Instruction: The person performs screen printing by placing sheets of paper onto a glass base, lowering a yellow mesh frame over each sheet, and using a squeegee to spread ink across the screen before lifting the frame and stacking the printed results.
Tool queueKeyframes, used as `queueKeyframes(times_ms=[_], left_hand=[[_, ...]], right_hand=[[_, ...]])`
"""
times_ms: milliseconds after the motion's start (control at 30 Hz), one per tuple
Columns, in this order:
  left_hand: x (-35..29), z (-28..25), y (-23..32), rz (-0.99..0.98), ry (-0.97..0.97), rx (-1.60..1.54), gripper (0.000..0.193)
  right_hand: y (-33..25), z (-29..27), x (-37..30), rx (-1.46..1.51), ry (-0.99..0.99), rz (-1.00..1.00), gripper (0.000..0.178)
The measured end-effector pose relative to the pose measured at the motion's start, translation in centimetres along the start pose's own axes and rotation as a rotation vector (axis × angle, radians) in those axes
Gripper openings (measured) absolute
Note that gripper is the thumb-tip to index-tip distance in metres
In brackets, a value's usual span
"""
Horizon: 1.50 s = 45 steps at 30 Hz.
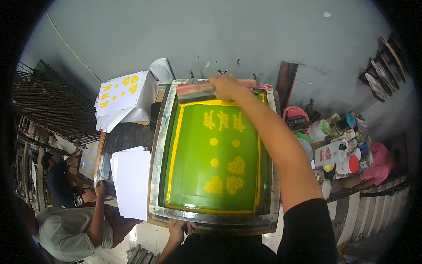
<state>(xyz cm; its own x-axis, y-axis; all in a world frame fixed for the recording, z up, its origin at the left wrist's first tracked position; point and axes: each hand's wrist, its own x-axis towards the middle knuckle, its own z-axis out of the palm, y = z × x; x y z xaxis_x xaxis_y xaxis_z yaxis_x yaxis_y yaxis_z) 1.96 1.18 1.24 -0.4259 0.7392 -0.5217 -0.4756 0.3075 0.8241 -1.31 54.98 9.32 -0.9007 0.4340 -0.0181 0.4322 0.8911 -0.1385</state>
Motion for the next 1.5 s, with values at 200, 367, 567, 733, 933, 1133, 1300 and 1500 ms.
queueKeyframes(times_ms=[200, 367, 567, 733, 933, 1133, 1300, 1500], left_hand=[[0.2, 0.0, -0.2, 0.029, 0.004, -0.030, 0.034], [0.1, 0.0, -0.1, 0.013, 0.005, -0.003, 0.035], [0.1, 0.1, 0.0, 0.046, -0.001, -0.022, 0.035], [0.2, -0.1, 0.1, 0.007, -0.015, 0.033, 0.043], [0.2, -0.2, 0.1, 0.036, -0.050, 0.036, 0.046], [0.5, -0.1, 0.3, 0.045, -0.073, 0.026, 0.043], [0.8, -0.3, 0.3, 0.009, -0.118, -0.013, 0.033], [0.8, -0.4, 1.1, 0.012, -0.159, -0.057, 0.026]], right_hand=[[1.7, 2.4, -4.8, -0.061, 0.420, 0.007, 0.028], [2.0, 4.7, -6.2, -0.174, 0.650, 0.141, 0.028], [1.8, 3.2, -5.3, -0.098, 0.511, 0.211, 0.036], [0.4, 1.1, -4.6, -0.003, 0.168, 0.307, 0.046], [-3.7, 0.9, -8.4, 0.042, 0.084, 0.252, 0.050], [-11.1, 1.3, -16.9, 0.103, -0.020, 0.270, 0.044], [-19.5, 3.0, -26.6, 0.095, 0.164, 0.207, 0.035], [-25.5, 3.6, -33.1, 0.112, 0.352, 0.168, 0.030]])
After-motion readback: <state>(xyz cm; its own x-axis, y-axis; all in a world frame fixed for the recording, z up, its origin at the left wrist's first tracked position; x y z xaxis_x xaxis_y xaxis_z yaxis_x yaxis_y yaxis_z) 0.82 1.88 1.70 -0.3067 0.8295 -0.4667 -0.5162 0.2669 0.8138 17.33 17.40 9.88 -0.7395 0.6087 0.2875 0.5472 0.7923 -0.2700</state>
